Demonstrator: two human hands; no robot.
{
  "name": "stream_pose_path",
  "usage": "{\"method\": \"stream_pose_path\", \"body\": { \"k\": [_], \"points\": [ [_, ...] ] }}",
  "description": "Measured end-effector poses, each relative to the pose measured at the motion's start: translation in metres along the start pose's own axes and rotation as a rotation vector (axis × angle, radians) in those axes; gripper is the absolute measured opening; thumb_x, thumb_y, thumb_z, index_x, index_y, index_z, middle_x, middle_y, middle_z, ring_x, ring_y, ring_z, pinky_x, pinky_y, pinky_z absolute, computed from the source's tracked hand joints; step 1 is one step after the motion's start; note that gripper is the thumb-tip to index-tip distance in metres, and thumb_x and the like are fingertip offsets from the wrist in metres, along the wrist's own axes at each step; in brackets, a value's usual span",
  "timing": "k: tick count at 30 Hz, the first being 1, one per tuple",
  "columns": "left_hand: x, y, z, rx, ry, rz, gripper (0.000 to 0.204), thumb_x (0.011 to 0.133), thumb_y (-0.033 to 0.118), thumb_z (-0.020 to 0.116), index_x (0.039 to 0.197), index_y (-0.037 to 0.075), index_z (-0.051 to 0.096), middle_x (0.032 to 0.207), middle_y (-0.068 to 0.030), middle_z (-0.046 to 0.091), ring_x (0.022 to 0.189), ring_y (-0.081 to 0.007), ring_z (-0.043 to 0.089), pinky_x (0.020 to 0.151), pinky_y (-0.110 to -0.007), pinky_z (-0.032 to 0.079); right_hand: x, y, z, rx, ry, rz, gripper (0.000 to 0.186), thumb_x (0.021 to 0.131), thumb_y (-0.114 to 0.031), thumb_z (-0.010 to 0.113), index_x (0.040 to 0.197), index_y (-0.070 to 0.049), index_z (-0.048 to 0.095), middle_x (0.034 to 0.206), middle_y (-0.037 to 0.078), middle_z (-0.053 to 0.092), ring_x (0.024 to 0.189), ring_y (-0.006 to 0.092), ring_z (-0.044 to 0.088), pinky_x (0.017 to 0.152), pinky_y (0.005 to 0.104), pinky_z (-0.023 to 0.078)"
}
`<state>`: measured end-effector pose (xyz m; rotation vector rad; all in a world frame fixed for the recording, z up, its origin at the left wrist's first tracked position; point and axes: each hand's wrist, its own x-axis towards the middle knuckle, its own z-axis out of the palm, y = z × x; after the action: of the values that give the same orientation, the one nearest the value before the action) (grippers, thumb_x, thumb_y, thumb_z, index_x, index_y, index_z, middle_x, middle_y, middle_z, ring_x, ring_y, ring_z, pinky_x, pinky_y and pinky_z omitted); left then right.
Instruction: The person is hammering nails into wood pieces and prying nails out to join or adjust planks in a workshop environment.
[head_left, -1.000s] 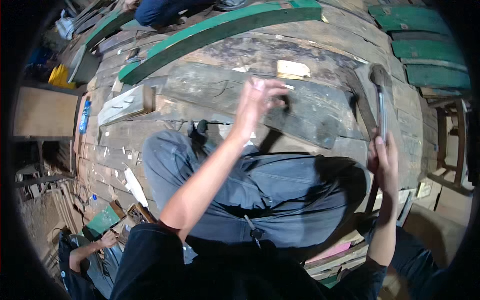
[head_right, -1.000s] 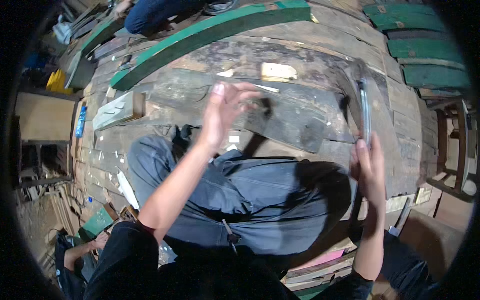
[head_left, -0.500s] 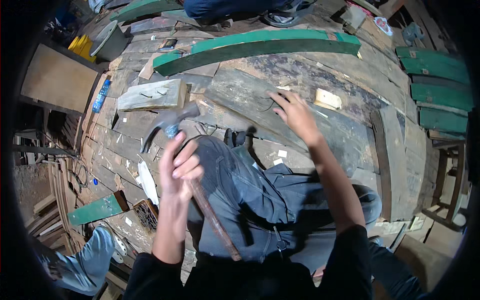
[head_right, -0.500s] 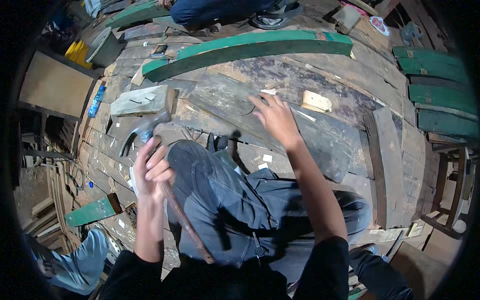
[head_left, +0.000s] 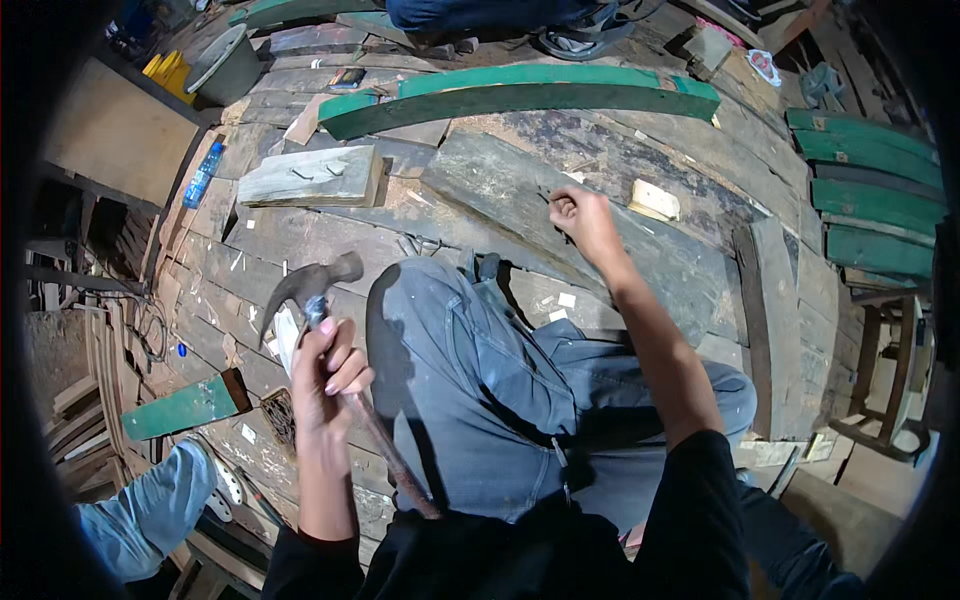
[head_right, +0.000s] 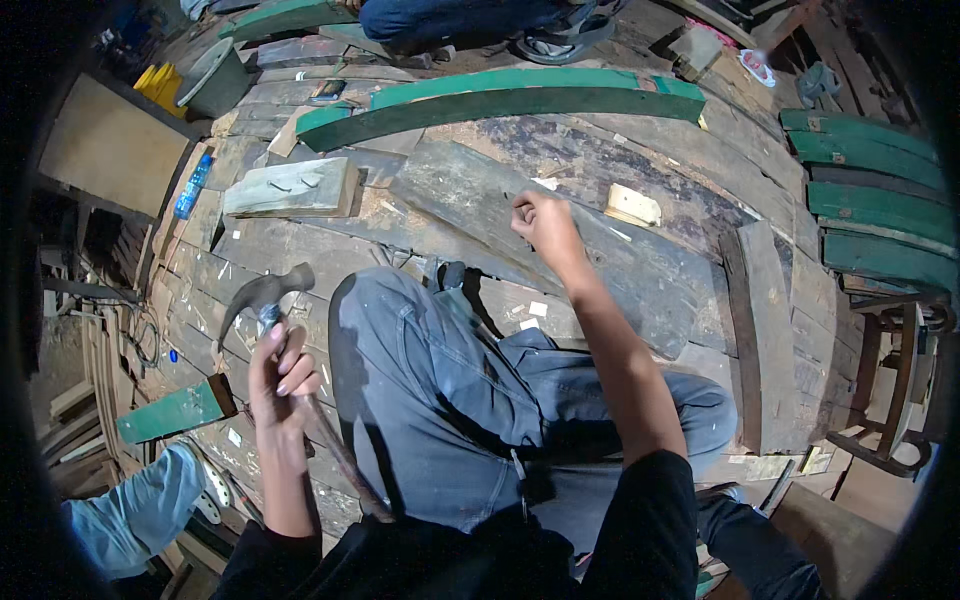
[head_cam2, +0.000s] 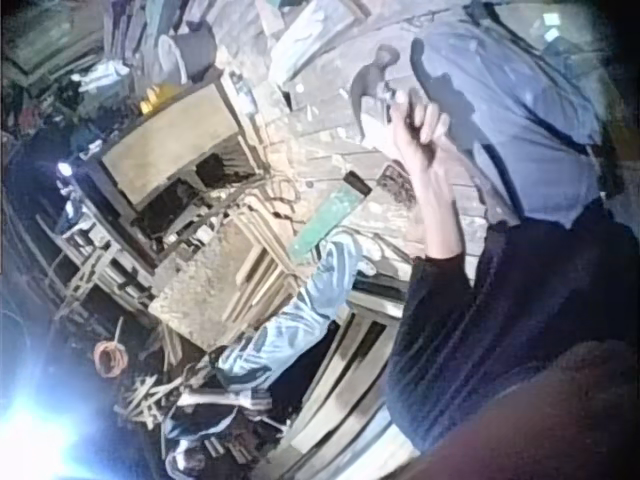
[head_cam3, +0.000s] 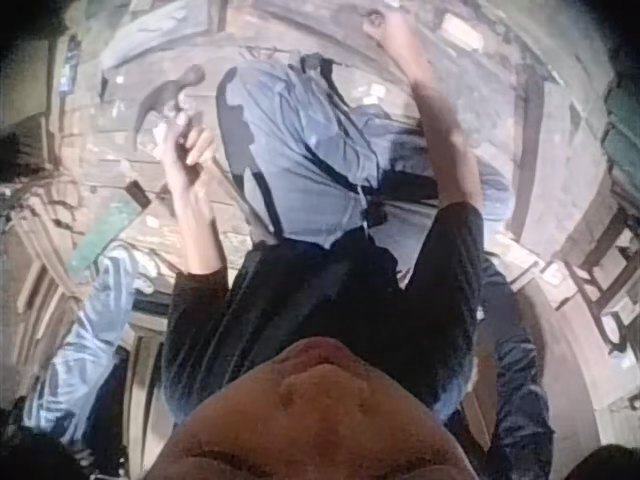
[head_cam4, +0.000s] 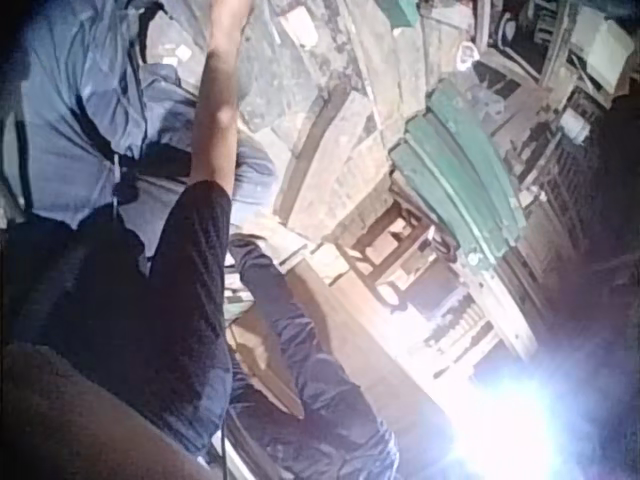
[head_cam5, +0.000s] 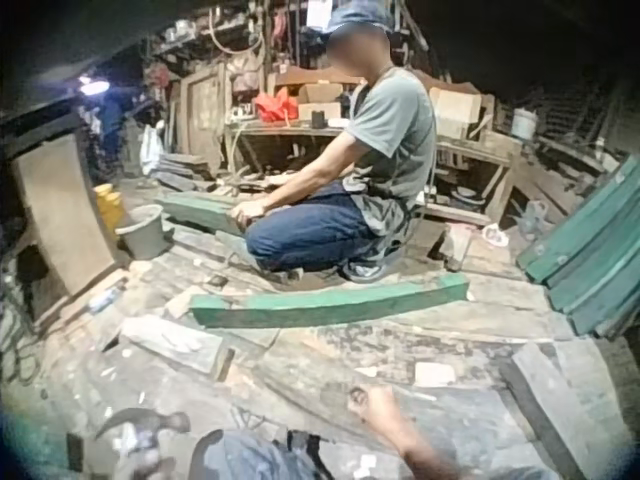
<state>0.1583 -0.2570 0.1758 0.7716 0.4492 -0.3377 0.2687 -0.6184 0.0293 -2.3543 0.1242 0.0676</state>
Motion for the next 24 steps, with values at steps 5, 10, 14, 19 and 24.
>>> {"method": "stream_pose_path", "body": {
  "k": [5, 10, 14, 19, 24],
  "points": [
    [-0.001, -0.040, 0.027, 0.111, -0.003, 0.132, 0.031, 0.097, 0.027, 0.067, 0.109, 0.000, 0.058, 0.096, -0.0044, 0.059, 0.052, -0.0017, 0.034, 0.048, -0.019, 0.028, -0.085, -0.129, -0.022, 0.823, 0.019, -0.123, 0.019, 0.085, 0.000, 0.072, 0.104, -0.002, 0.073, 0.094, 0.004, 0.073, 0.082, 0.0089, 0.066, 0.074, 0.0255, 0.056],
    [0.002, -0.071, 0.043, 0.150, -0.104, 0.193, 0.049, 0.096, 0.039, 0.068, 0.119, -0.001, 0.055, 0.103, -0.0088, 0.067, 0.053, -0.0014, 0.041, 0.045, -0.019, 0.030, -0.145, -0.185, -0.017, 0.438, 0.018, -0.630, 0.024, 0.082, -0.003, 0.074, 0.103, 0.002, 0.066, 0.097, 0.015, 0.068, 0.086, 0.0315, 0.067, 0.078, 0.0390, 0.055],
    [0.004, -0.090, 0.062, 0.123, 0.049, 0.231, 0.027, 0.103, 0.035, 0.058, 0.092, 0.010, 0.057, 0.068, 0.0061, 0.050, 0.052, -0.0018, 0.040, 0.045, -0.020, 0.028, -0.155, -0.182, -0.014, 0.373, 0.045, -0.504, 0.027, 0.087, -0.005, 0.069, 0.111, 0.000, 0.058, 0.095, 0.015, 0.065, 0.086, 0.0343, 0.064, 0.075, 0.0414, 0.053],
    [0.013, -0.088, 0.080, -0.035, 0.153, 0.188, 0.027, 0.105, 0.028, 0.054, 0.084, 0.013, 0.050, 0.069, 0.0074, 0.041, 0.050, -0.0021, 0.035, 0.045, -0.020, 0.031, -0.171, -0.168, -0.055, 0.420, 0.001, -0.389, 0.034, 0.090, -0.012, 0.070, 0.121, -0.002, 0.058, 0.110, 0.016, 0.069, 0.095, 0.0314, 0.070, 0.088, 0.0377, 0.058],
    [0.013, -0.050, 0.044, -0.236, -0.075, 0.126, 0.033, 0.106, 0.028, 0.052, 0.078, 0.015, 0.041, 0.060, 0.0086, 0.034, 0.046, -0.0008, 0.029, 0.041, -0.020, 0.026, -0.154, 0.024, -0.161, -0.090, 0.256, 0.051, 0.043, 0.086, -0.028, 0.077, 0.118, -0.002, 0.065, 0.114, 0.021, 0.069, 0.102, 0.0299, 0.071, 0.084, 0.0378, 0.057]
  ]
}}
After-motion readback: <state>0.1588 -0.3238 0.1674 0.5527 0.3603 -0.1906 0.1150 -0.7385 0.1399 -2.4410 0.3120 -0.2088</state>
